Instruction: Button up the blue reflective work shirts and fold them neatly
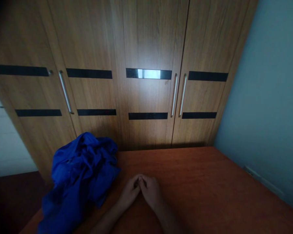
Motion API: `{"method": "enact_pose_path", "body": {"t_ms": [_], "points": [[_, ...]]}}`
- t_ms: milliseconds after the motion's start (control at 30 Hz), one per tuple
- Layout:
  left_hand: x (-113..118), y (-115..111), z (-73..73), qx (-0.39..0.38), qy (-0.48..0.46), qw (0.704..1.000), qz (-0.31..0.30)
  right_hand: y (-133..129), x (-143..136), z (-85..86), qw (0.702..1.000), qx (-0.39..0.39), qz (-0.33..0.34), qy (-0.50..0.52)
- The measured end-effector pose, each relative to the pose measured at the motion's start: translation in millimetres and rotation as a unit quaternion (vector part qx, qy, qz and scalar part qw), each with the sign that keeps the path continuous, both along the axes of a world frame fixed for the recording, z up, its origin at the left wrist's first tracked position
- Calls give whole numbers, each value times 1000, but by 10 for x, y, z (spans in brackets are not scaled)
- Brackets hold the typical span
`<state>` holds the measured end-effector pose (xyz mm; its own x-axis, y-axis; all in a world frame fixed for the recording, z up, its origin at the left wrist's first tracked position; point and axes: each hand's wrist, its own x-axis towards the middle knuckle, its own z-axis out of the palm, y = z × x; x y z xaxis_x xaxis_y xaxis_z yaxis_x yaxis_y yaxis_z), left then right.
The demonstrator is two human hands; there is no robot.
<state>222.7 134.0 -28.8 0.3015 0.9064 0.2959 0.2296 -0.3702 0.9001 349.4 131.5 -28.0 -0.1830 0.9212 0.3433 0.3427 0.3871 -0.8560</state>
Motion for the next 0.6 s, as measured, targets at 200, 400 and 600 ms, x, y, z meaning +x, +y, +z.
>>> {"method": "enact_pose_path", "body": {"t_ms": [200,400,600], "points": [[-35,-56,44,-16,-24,999,-12,-69,-31,5,994,50,-11,-98],[-40,-45,12,-8,-7,1000,-17,-56,-8,-42,991,48,-10,-124],[-35,-80,37,6,16,1000,-1,-71,2,-34,987,64,-23,-143]]}}
